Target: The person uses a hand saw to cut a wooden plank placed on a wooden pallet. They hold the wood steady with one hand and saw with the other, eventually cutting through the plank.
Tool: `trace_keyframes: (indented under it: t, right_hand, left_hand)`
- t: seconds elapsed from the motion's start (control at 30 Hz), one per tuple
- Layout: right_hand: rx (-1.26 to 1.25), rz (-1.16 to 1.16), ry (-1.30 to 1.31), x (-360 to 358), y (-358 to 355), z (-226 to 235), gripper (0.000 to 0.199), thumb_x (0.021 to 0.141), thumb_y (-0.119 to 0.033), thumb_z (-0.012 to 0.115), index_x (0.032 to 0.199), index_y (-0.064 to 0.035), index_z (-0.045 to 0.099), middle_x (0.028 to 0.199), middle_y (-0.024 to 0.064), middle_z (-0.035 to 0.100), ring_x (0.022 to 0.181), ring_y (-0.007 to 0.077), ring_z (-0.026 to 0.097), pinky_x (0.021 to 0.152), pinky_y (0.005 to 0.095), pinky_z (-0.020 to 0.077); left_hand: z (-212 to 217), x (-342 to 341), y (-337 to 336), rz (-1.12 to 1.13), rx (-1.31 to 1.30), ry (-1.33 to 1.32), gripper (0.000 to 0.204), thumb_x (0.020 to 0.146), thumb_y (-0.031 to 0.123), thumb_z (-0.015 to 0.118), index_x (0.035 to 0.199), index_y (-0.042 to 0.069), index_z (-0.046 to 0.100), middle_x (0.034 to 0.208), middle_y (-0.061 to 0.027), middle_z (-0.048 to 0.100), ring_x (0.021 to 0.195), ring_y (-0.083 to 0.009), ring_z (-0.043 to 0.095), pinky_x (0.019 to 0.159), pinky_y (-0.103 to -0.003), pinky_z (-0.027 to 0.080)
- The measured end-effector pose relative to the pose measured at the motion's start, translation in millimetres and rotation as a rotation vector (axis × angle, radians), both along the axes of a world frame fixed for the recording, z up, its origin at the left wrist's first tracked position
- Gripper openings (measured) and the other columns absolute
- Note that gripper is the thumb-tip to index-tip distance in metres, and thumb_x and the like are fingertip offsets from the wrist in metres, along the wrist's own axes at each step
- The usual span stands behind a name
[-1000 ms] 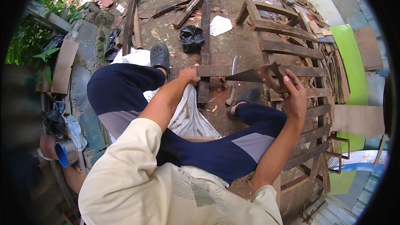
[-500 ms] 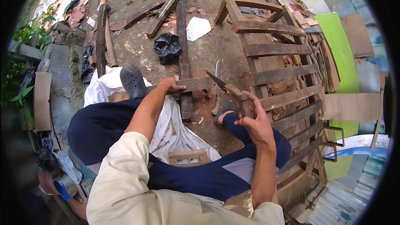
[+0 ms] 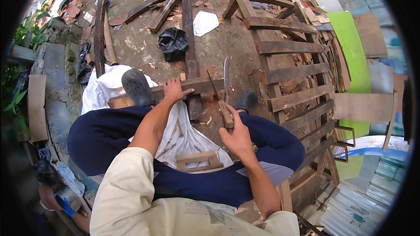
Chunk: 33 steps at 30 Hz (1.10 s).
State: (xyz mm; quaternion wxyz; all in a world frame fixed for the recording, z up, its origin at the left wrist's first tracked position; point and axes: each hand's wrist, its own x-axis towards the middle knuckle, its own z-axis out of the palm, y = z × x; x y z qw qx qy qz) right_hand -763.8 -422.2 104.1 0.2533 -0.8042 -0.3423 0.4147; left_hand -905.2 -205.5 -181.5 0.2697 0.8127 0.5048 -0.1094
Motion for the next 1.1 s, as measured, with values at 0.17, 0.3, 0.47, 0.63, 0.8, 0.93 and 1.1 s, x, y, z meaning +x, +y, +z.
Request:
trace_keyframes:
  t: [0.17, 0.3, 0.47, 0.63, 0.8, 0.93, 1.1]
  right_hand:
    - [0.174, -0.145, -0.029, -20.1, -13.4, -28.9, 0.066, 0.084, -0.009, 0.062, 0.148, -0.0034, 0.046, 0.121, 0.0304, 0.068, 0.114, 0.0461, 0.066, 0.098, 0.0455, 0.0517]
    - [0.221, -0.179, -0.088, -32.0, -10.1, -36.5, 0.058, 0.089, -0.011, 0.064, 0.144, -0.0024, 0.052, 0.122, 0.0293, 0.068, 0.115, 0.0451, 0.066, 0.097, 0.0451, 0.0524]
    - [0.270, -0.152, -0.181, -40.4, -18.4, -39.9, 0.051, 0.094, -0.013, 0.066, 0.143, -0.0027, 0.055, 0.117, 0.0288, 0.070, 0.109, 0.0451, 0.068, 0.091, 0.0450, 0.0552]
    - [0.235, -0.162, -0.180, -54.6, -28.2, -37.3, 0.047, 0.096, -0.010, 0.067, 0.141, -0.0011, 0.058, 0.116, 0.0279, 0.071, 0.108, 0.0379, 0.072, 0.088, 0.0387, 0.0559]
    - [0.256, -0.146, -0.158, -66.6, -39.7, -42.9, 0.051, 0.096, -0.009, 0.065, 0.145, -0.0016, 0.054, 0.112, 0.0298, 0.071, 0.101, 0.0434, 0.072, 0.084, 0.0443, 0.0566]
    - [0.326, -0.124, -0.179, -61.2, -40.2, -48.6, 0.052, 0.096, -0.009, 0.064, 0.147, -0.0027, 0.053, 0.111, 0.0315, 0.070, 0.101, 0.0449, 0.071, 0.083, 0.0449, 0.0567]
    - [0.305, -0.122, -0.174, -61.6, -40.9, -51.8, 0.054, 0.095, -0.009, 0.064, 0.147, -0.0031, 0.053, 0.101, 0.0315, 0.071, 0.093, 0.0462, 0.072, 0.078, 0.0471, 0.0570]
  left_hand:
    - [6.9, 4.9, -2.1, 0.008, -0.009, -0.013, 0.113, 0.074, 0.090, 0.058, 0.141, -0.001, 0.056, 0.138, -0.0232, 0.059, 0.136, -0.0381, 0.048, 0.115, -0.057, 0.030]
    - [15.7, 18.5, -3.2, 0.144, -0.046, 0.012, 0.112, 0.079, 0.089, 0.051, 0.145, -0.001, 0.051, 0.142, -0.0240, 0.056, 0.140, -0.0386, 0.045, 0.121, -0.062, 0.018]
    - [3.8, 38.2, -21.5, 0.221, 0.047, -0.127, 0.104, 0.088, 0.080, 0.048, 0.151, -0.003, 0.044, 0.151, -0.0255, 0.047, 0.147, -0.0396, 0.036, 0.123, -0.064, 0.004]
    - [-2.3, 57.0, -27.0, 0.248, 0.040, -0.069, 0.101, 0.090, 0.075, 0.048, 0.152, -0.004, 0.041, 0.156, -0.0248, 0.041, 0.151, -0.0403, 0.028, 0.123, -0.065, 0.002]
    - [4.6, 67.1, -21.5, 0.256, -0.045, -0.067, 0.107, 0.087, 0.077, 0.050, 0.154, -0.005, 0.036, 0.158, -0.0267, 0.037, 0.153, -0.0416, 0.023, 0.122, -0.066, 0.000]
    - [-2.5, 63.7, -14.6, 0.269, -0.057, -0.046, 0.109, 0.086, 0.079, 0.051, 0.155, -0.004, 0.034, 0.160, -0.0274, 0.035, 0.155, -0.0418, 0.018, 0.122, -0.065, -0.002]
    - [-9.9, 68.2, -3.3, 0.279, -0.083, 0.015, 0.110, 0.085, 0.082, 0.049, 0.157, 0.001, 0.033, 0.162, -0.0299, 0.029, 0.156, -0.0436, 0.013, 0.122, -0.066, -0.001]
